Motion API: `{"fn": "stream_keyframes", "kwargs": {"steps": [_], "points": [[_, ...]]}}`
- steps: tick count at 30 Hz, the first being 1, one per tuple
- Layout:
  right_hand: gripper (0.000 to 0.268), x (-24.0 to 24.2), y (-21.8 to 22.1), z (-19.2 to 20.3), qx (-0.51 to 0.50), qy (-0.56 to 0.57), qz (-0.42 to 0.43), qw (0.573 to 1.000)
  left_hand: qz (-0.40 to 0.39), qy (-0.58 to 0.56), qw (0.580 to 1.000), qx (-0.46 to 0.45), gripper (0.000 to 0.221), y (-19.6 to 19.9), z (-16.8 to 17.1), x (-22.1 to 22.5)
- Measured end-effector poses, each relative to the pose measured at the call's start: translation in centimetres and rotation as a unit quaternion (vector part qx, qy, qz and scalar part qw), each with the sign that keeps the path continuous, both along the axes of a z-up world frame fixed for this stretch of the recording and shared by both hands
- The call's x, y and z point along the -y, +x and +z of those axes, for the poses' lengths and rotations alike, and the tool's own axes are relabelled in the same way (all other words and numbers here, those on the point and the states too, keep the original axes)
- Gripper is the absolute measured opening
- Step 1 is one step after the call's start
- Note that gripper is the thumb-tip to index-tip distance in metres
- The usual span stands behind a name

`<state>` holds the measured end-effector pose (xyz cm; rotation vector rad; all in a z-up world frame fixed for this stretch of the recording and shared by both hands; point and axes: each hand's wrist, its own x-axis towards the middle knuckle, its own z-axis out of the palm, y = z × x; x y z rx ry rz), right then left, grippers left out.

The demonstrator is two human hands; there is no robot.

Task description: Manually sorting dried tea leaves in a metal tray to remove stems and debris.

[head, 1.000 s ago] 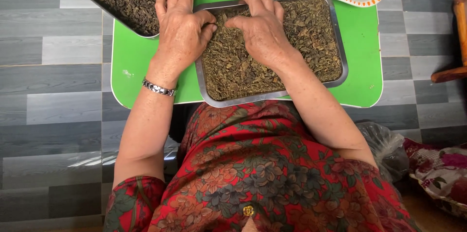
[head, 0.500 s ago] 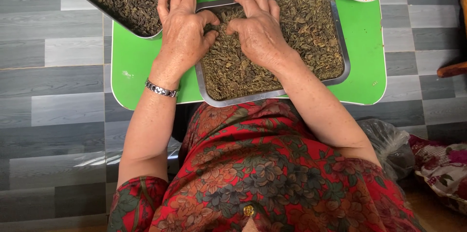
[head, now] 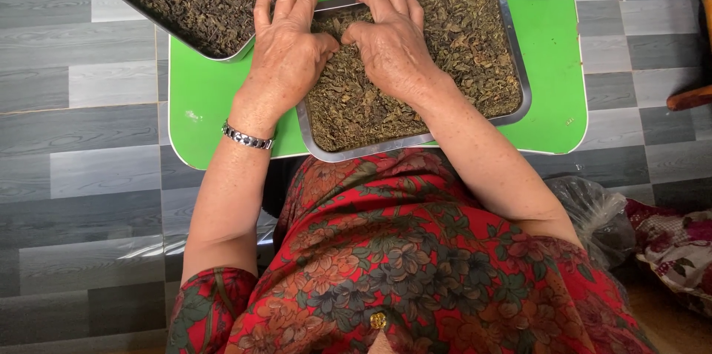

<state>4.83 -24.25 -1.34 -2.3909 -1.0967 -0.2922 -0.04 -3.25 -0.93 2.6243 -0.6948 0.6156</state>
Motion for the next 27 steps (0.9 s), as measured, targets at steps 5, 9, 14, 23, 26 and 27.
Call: {"fn": "stream_keyframes", "kwargs": {"steps": [5, 9, 14, 23, 26, 27], "points": [[0.023, 0.0, 0.1, -0.1, 0.002, 0.005, 0.000, 1.000, 0.010, 0.026, 1.000, 0.009, 0.013, 0.4, -0.7, 0.2], [0.022, 0.0, 0.2, -0.2, 0.011, 0.012, 0.001, 1.000, 0.023, 0.052, 0.997, 0.043, 0.016, 1.1, -1.2, 0.5], [0.018, -0.4, -0.7, 1.3, -0.020, -0.002, -0.020, 1.000, 0.041, 0.048, 0.998, -0.016, 0.017, 0.8, 0.5, 1.3], [0.022, -0.5, -0.3, 0.6, -0.044, -0.004, -0.040, 0.998, 0.033, 0.033, 0.996, -0.069, 0.014, 0.1, 1.0, 0.9], [0.022, -0.5, -0.3, 0.6, -0.034, 0.000, -0.035, 0.999, 0.037, 0.027, 0.997, -0.069, 0.023, 0.1, 0.9, 0.9], [0.023, -0.5, -0.3, 0.6, -0.032, 0.004, -0.032, 0.999, 0.041, 0.029, 0.996, -0.077, 0.027, 0.0, 0.9, 1.0]]}}
